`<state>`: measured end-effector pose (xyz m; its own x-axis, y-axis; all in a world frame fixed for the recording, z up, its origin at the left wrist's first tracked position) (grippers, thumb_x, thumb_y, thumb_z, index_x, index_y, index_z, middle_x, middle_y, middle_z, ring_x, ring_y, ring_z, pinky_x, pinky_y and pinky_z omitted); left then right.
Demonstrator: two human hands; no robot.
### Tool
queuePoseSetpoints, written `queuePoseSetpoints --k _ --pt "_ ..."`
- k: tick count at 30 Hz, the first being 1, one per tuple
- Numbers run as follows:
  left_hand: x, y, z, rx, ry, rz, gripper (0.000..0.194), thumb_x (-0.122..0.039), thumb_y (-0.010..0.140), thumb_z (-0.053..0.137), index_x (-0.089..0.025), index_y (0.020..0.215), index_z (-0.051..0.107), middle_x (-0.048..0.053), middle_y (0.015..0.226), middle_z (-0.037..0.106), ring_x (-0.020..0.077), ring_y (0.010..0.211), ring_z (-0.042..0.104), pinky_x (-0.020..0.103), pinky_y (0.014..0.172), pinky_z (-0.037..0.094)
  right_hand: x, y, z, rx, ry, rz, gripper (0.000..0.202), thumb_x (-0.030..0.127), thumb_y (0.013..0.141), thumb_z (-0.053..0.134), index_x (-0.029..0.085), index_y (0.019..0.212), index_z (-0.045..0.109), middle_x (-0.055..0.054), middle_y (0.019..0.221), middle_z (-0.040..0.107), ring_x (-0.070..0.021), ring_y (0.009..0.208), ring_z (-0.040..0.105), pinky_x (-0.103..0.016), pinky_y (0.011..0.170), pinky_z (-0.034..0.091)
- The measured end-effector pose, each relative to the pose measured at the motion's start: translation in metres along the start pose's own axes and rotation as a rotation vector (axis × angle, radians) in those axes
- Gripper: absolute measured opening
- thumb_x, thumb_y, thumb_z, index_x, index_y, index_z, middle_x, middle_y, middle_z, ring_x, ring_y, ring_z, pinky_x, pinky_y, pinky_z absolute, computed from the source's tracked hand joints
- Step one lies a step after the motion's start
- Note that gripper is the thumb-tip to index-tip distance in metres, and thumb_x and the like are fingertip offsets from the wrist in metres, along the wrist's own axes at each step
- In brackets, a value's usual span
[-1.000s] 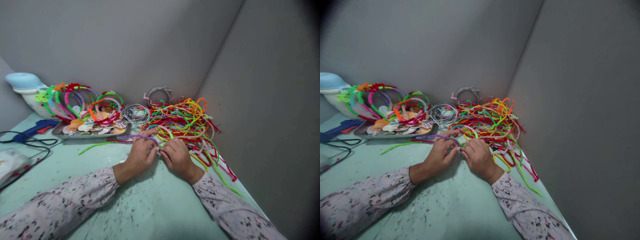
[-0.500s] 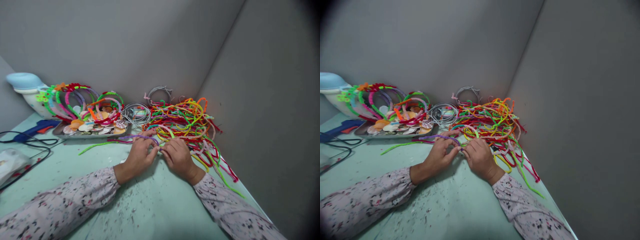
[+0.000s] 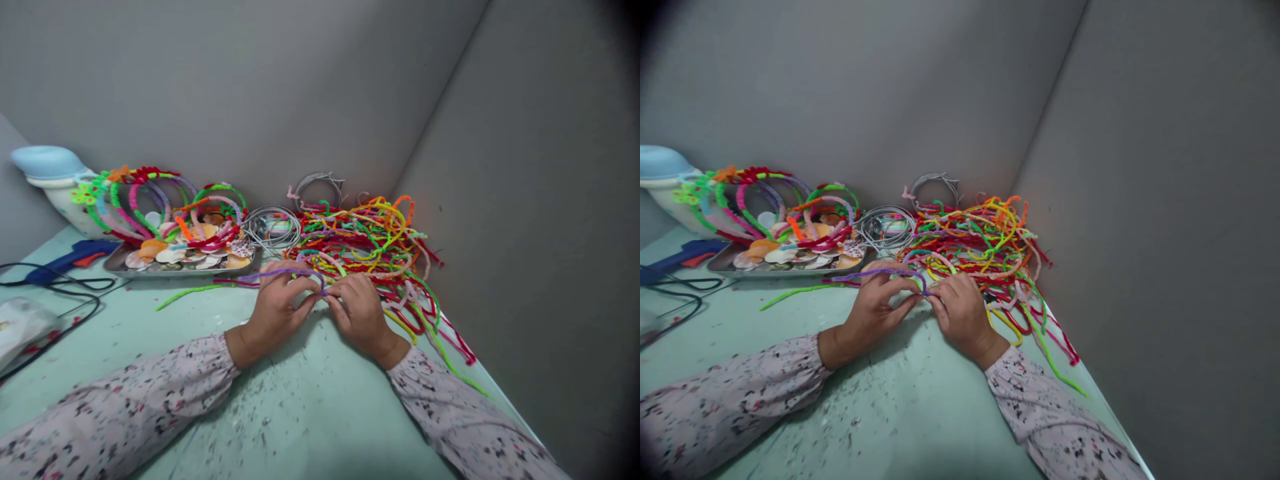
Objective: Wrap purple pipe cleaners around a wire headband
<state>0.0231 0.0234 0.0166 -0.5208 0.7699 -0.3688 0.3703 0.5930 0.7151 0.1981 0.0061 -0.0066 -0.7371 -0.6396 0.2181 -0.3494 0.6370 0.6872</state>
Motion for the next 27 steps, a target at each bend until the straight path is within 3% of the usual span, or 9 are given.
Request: queuePoseSetpoints --k 10,27 --pt "0.0013 -0.0004 0.0000 -0.016 0.086 0.172 0.013 -0.020 0.083 0.065 -0.029 0.090 0.071 -0.001 0.090 0.070 0.0191 0.095 0.058 0.040 0.091 0.038 -0.0004 -0.0006 0.0005 0.018 0.035 0.000 0.006 0.020 0.090 0.052 0.020 0.092 0.058 -0.007 0.089 0.063 -0.0225 0.088 0.053 -0.041 0.079 0.042" --pt "0.0037 -0.0013 -0.0005 -0.028 0.126 0.168 0.011 -0.023 0.083 0.066 -0.029 0.091 0.071 -0.001 0.085 0.071 0.0184 0.092 0.061 0.040 0.093 0.038 -0.0004 -0.0015 -0.0002 -0.004 0.037 -0.024 0.005 0.020 0.089 0.054 0.019 0.092 0.059 -0.006 0.090 0.064 -0.0217 0.089 0.054 -0.040 0.080 0.043"
Point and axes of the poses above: each hand's wrist, its own y-axis towards the middle knuckle, its own z-axis out of the palm, x = y × z, the point moved 2 cm from there along y, towards the middle knuckle
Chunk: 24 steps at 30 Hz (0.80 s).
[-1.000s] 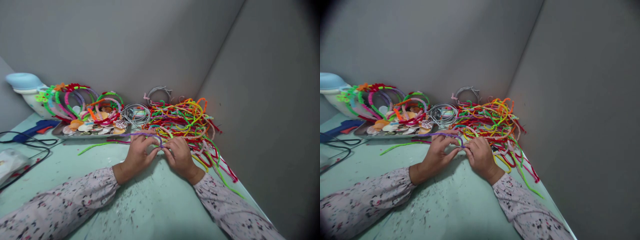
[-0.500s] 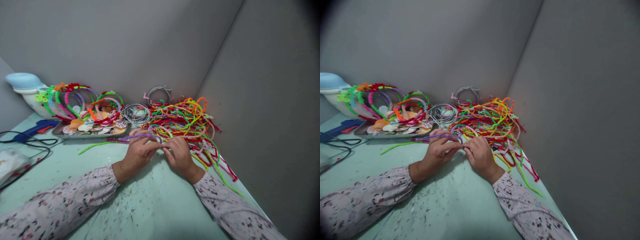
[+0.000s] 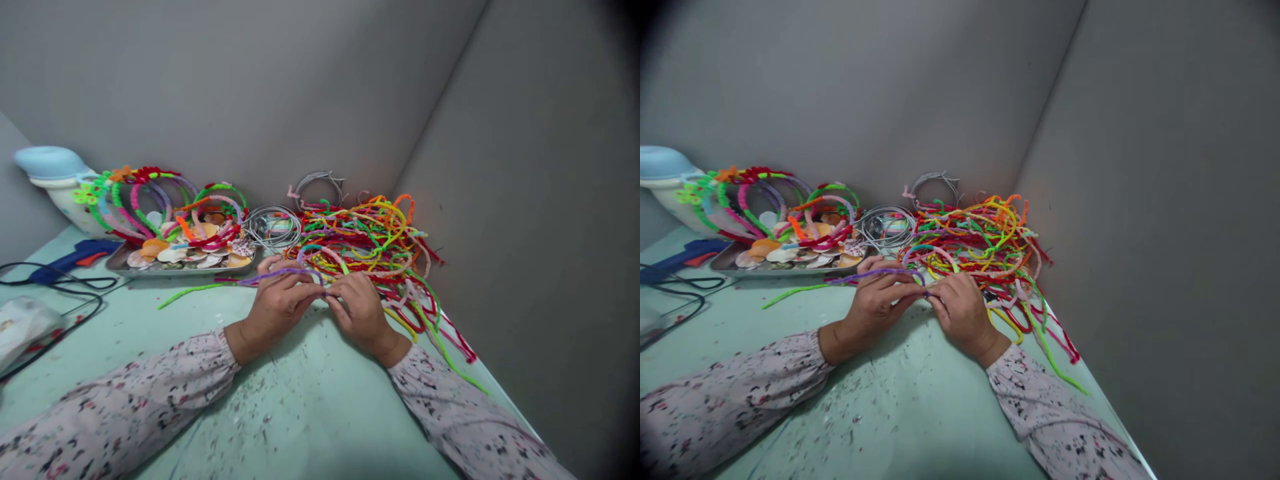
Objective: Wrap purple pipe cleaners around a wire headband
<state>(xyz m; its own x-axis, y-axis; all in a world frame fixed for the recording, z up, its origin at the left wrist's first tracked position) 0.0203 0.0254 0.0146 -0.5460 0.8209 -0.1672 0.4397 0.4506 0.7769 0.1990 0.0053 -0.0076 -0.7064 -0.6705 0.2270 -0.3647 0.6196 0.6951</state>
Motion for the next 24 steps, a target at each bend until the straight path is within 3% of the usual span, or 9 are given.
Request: queuePoseSetpoints --k 5,24 --pt "-0.0008 -0.0001 -0.0002 0.040 0.035 -0.020 0.011 -0.024 0.085 0.064 -0.029 0.089 0.072 -0.002 0.083 0.070 0.0168 0.082 0.060 0.043 0.096 0.031 -0.0003 -0.0004 -0.0001 0.004 -0.013 -0.011 0.005 0.020 0.089 0.054 0.019 0.091 0.059 -0.007 0.089 0.064 -0.0224 0.089 0.054 -0.041 0.080 0.043" --pt "-0.0046 0.0026 0.0004 0.090 0.078 0.000 0.011 -0.022 0.088 0.058 -0.023 0.087 0.069 0.000 0.086 0.070 0.0190 0.086 0.056 0.043 0.093 0.030 0.0010 0.0001 -0.0010 0.001 -0.078 -0.035 0.006 0.022 0.090 0.054 0.019 0.091 0.059 -0.006 0.089 0.064 -0.0221 0.088 0.052 -0.039 0.078 0.040"
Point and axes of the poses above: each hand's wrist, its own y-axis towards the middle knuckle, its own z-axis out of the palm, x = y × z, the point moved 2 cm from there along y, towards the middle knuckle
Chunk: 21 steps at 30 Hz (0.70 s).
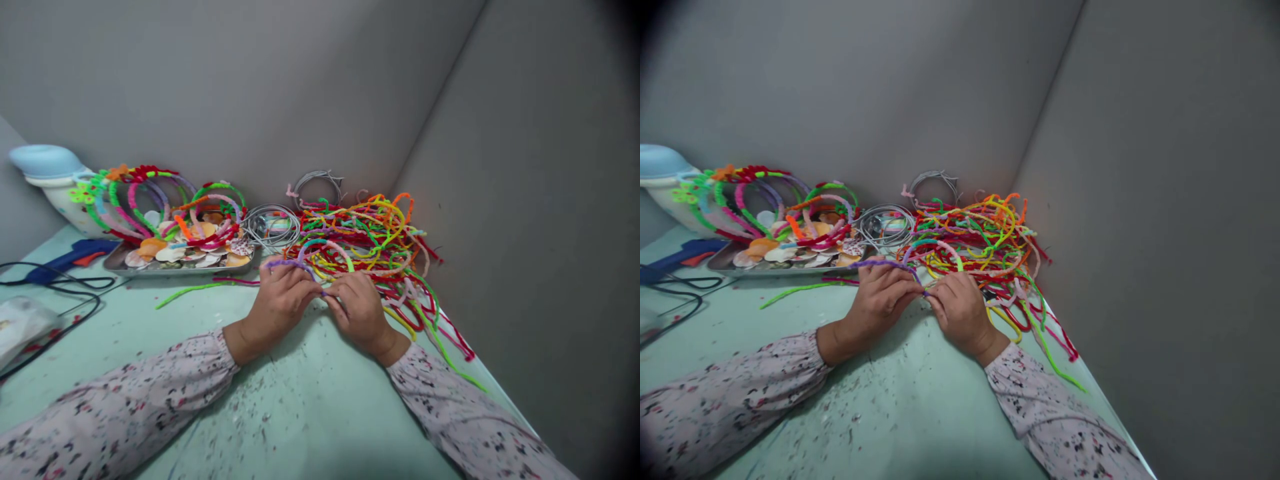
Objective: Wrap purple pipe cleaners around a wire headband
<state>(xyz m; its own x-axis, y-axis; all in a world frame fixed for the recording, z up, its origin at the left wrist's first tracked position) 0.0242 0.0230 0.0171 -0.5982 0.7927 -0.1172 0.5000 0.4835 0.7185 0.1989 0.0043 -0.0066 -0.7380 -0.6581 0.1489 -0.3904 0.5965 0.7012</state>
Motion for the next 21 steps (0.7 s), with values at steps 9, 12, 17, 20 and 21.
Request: queuePoseSetpoints --k 9,12,17,20,21 --pt "0.0008 0.0001 0.0021 0.010 0.013 -0.001 0.011 -0.023 0.088 0.058 -0.024 0.086 0.068 0.001 0.087 0.070 0.0200 0.089 0.056 0.044 0.092 0.029 -0.0008 -0.0006 0.0011 0.023 -0.028 0.009 0.009 0.024 0.090 0.053 0.019 0.089 0.060 -0.007 0.088 0.064 -0.0225 0.088 0.053 -0.040 0.077 0.041" --pt "0.0015 -0.0004 0.0014 0.015 0.032 -0.017 0.010 -0.025 0.088 0.059 -0.025 0.089 0.069 0.001 0.088 0.070 0.0205 0.087 0.055 0.042 0.087 0.030 -0.0010 -0.0006 0.0010 0.021 -0.032 0.016 0.009 0.024 0.090 0.053 0.019 0.089 0.060 -0.007 0.087 0.064 -0.0224 0.087 0.053 -0.040 0.077 0.041" --pt "0.0026 -0.0004 0.0006 -0.001 0.044 -0.016 0.009 -0.028 0.087 0.061 -0.025 0.089 0.069 0.001 0.087 0.070 0.0203 0.088 0.056 0.045 0.092 0.029 -0.0012 -0.0004 0.0004 0.014 -0.027 0.014 0.008 0.024 0.090 0.053 0.019 0.090 0.060 -0.007 0.088 0.064 -0.0225 0.088 0.053 -0.040 0.078 0.040" --pt "0.0020 0.0003 0.0008 -0.004 0.035 0.006 0.009 -0.026 0.087 0.060 -0.024 0.089 0.069 0.001 0.085 0.069 0.0196 0.089 0.057 0.046 0.097 0.028 -0.0014 -0.0011 0.0010 0.010 -0.032 0.008 0.008 0.024 0.090 0.053 0.020 0.090 0.060 -0.006 0.088 0.064 -0.0226 0.088 0.053 -0.040 0.078 0.040" --pt "0.0018 0.0004 0.0010 -0.002 0.036 0.010 0.009 -0.025 0.087 0.060 -0.024 0.088 0.069 0.000 0.084 0.069 0.0197 0.089 0.057 0.046 0.098 0.028 -0.0014 -0.0013 0.0013 0.012 -0.035 0.007 0.008 0.024 0.090 0.053 0.020 0.090 0.060 -0.006 0.088 0.064 -0.0225 0.087 0.053 -0.040 0.078 0.040"
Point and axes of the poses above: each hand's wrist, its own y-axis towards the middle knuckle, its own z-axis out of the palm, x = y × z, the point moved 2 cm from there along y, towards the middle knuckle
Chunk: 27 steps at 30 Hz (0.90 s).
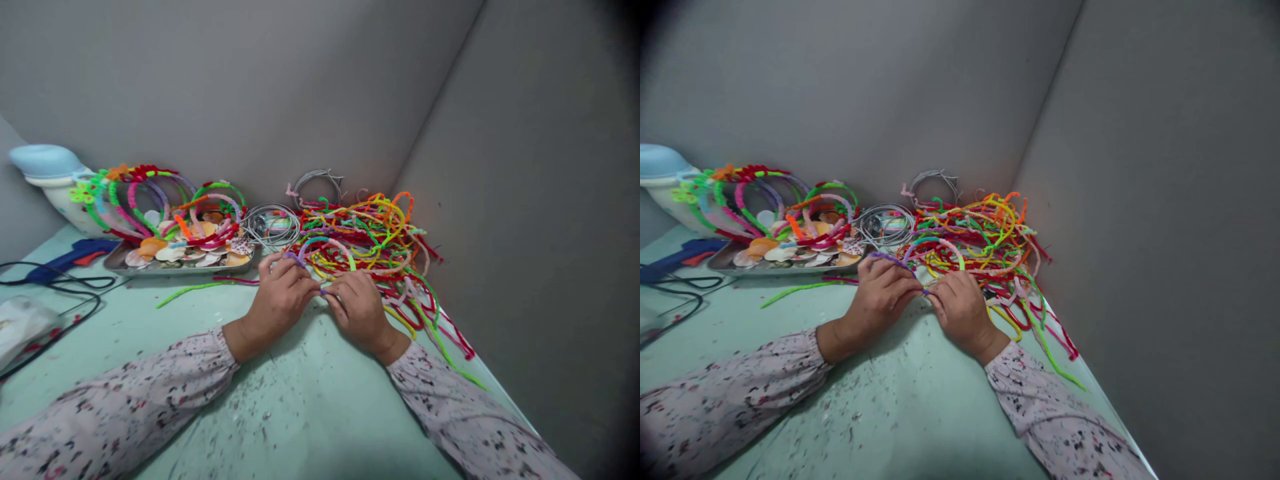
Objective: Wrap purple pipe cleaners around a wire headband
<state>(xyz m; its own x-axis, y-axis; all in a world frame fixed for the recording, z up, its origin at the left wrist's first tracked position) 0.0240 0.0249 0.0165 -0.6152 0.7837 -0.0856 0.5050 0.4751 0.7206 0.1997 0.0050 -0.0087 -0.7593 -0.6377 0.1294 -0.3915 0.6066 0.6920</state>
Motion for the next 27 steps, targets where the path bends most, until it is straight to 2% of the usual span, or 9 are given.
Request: queuePoseSetpoints --k 5,9,17,27 --pt "-0.0014 -0.0008 0.0031 0.047 0.031 0.010 0.012 -0.024 0.090 0.055 -0.021 0.088 0.066 0.003 0.086 0.068 0.0224 0.098 0.056 0.048 0.100 0.027 0.0015 0.0004 -0.0002 0.013 -0.015 -0.007 0.008 0.023 0.091 0.053 0.020 0.089 0.059 -0.007 0.089 0.064 -0.0229 0.088 0.052 -0.040 0.079 0.039" --pt "-0.0015 -0.0013 0.0049 0.079 0.051 0.013 0.014 -0.024 0.091 0.053 -0.020 0.086 0.065 0.004 0.084 0.067 0.0226 0.096 0.056 0.048 0.099 0.028 0.0032 0.0018 -0.0016 0.019 -0.033 -0.020 0.008 0.023 0.091 0.053 0.019 0.089 0.059 -0.007 0.088 0.065 -0.0228 0.088 0.052 -0.040 0.079 0.040" --pt "-0.0010 -0.0006 0.0027 0.039 0.059 0.023 0.011 -0.025 0.090 0.055 -0.022 0.092 0.066 0.003 0.086 0.068 0.0220 0.094 0.056 0.048 0.101 0.026 0.0010 0.0007 -0.0002 0.010 -0.049 -0.008 0.009 0.024 0.091 0.052 0.019 0.089 0.060 -0.007 0.089 0.064 -0.0228 0.090 0.052 -0.040 0.079 0.039" --pt "-0.0027 -0.0012 0.0048 0.136 0.105 0.029 0.019 -0.024 0.093 0.047 -0.018 0.086 0.063 0.005 0.086 0.065 0.0231 0.096 0.055 0.049 0.100 0.027 0.0053 0.0038 -0.0016 0.032 -0.081 -0.024 0.013 0.024 0.092 0.051 0.017 0.087 0.062 -0.008 0.088 0.065 -0.0224 0.089 0.053 -0.039 0.079 0.040"
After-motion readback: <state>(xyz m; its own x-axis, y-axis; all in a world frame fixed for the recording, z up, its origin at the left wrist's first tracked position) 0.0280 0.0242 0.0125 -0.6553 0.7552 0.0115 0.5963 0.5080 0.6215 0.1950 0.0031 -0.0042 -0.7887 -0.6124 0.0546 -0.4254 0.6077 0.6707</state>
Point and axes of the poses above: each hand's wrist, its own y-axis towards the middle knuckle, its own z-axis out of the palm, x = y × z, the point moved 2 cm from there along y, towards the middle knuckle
